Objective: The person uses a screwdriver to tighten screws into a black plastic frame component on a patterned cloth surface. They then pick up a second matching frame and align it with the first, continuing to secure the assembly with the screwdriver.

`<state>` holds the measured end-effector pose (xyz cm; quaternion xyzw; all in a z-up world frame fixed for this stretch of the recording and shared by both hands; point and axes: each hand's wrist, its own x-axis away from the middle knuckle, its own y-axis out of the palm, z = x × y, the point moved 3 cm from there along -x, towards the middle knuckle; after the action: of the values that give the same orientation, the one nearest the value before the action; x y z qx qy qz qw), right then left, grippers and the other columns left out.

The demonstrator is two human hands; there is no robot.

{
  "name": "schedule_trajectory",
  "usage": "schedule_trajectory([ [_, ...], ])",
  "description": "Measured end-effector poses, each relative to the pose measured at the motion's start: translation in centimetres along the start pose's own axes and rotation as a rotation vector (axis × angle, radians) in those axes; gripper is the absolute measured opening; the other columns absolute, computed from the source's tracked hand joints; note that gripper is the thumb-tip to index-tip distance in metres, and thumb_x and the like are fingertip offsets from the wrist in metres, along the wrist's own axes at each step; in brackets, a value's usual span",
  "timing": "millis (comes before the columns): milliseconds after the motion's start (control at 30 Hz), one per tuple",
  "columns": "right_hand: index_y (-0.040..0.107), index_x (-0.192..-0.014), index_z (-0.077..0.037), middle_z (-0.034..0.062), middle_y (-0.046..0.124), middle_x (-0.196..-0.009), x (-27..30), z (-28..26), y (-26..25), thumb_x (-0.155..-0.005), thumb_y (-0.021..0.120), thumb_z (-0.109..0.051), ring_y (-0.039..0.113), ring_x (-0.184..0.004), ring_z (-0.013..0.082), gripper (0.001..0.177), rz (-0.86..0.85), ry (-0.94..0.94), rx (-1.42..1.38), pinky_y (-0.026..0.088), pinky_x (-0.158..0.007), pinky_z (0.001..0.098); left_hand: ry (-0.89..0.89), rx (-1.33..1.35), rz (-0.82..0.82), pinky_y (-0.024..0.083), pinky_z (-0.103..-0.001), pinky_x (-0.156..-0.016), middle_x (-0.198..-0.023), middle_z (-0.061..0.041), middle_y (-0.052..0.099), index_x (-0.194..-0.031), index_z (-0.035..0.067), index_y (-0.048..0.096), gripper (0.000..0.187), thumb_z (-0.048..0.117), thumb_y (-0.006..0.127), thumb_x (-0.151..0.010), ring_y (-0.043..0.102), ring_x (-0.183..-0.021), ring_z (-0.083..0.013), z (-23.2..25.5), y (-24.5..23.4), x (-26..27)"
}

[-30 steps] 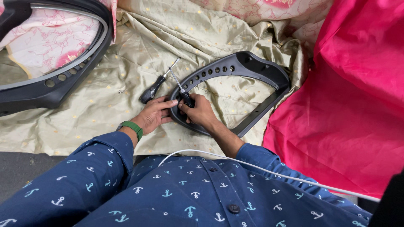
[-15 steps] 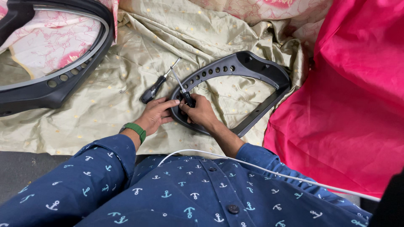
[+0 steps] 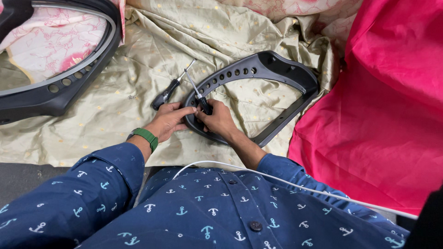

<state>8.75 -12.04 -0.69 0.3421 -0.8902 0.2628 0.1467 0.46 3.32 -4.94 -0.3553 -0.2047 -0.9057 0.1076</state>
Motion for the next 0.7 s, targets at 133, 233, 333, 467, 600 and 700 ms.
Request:
schedule_trajectory([
  [133,0.067,-0.095,-0.001,0.0075,0.072,-0.069,-0.1,0.0,-0.1,-0.088,0.074,-0.018,0.067,-0.048,0.0129,0.02,0.017,-0.001,0.029,0.052,-0.043,0.0288,0.01,-0.002,-0.002,0.058,-0.036,-0.095,-0.104,-0.002,0.074,-0.111,0.008,0.071,0.03,0.023,0.077,-0.085,0.071,-0.097,-0.0132,0.0,-0.1,0.1],
  [233,0.067,-0.095,-0.001,0.0075,0.072,-0.07,-0.2,0.2,0.0,-0.089,0.074,-0.018,0.067,-0.048,0.013,0.02,0.017,-0.009,0.004,0.052,-0.043,0.0285,0.036,0.035,-0.022,0.056,-0.037,-0.095,-0.105,-0.003,0.073,-0.113,0.007,0.07,0.031,0.021,0.077,-0.086,0.07,-0.099,-0.0145,0.0,0.0,0.4],
  [333,0.068,-0.098,0.0,0.0073,0.072,-0.07,-0.1,0.6,0.1,-0.088,0.073,-0.016,0.067,-0.048,0.0127,0.019,0.013,-0.024,-0.036,0.052,-0.043,0.0278,0.083,0.071,-0.061,0.056,-0.037,-0.096,-0.109,-0.003,0.073,-0.116,0.007,0.068,0.034,0.015,0.077,-0.084,0.069,-0.103,-0.0139,-0.1,0.1,0.6],
  [467,0.068,-0.101,0.0,0.0061,0.07,-0.07,0.1,1.0,0.1,-0.089,0.073,-0.014,0.064,-0.047,0.0116,0.019,-0.001,-0.019,-0.087,0.05,-0.043,0.0266,0.114,0.079,-0.094,0.057,-0.036,-0.098,-0.112,-0.004,0.073,-0.119,0.007,0.066,0.039,0.008,0.076,-0.082,0.07,-0.106,-0.0143,-0.2,0.1,1.0],
  [600,0.068,-0.103,0.0,0.0051,0.068,-0.069,0.3,1.3,0.0,-0.09,0.073,-0.013,0.062,-0.045,0.0109,0.02,-0.001,0.015,-0.12,0.048,-0.041,0.0267,0.108,0.074,-0.074,0.056,-0.037,-0.097,-0.11,-0.005,0.073,-0.12,0.006,0.065,0.04,0.006,0.075,-0.082,0.07,-0.104,-0.0153,-0.3,0.0,0.8],
  [700,0.067,-0.104,0.001,0.0045,0.068,-0.07,0.4,1.3,-0.2,-0.09,0.072,-0.012,0.061,-0.045,0.0107,0.02,-0.008,0.016,-0.16,0.047,-0.041,0.0268,0.114,0.084,-0.072,0.057,-0.037,-0.097,-0.11,-0.004,0.072,-0.121,0.006,0.064,0.041,0.005,0.075,-0.081,0.07,-0.104,-0.0154,-0.4,0.0,0.8],
])
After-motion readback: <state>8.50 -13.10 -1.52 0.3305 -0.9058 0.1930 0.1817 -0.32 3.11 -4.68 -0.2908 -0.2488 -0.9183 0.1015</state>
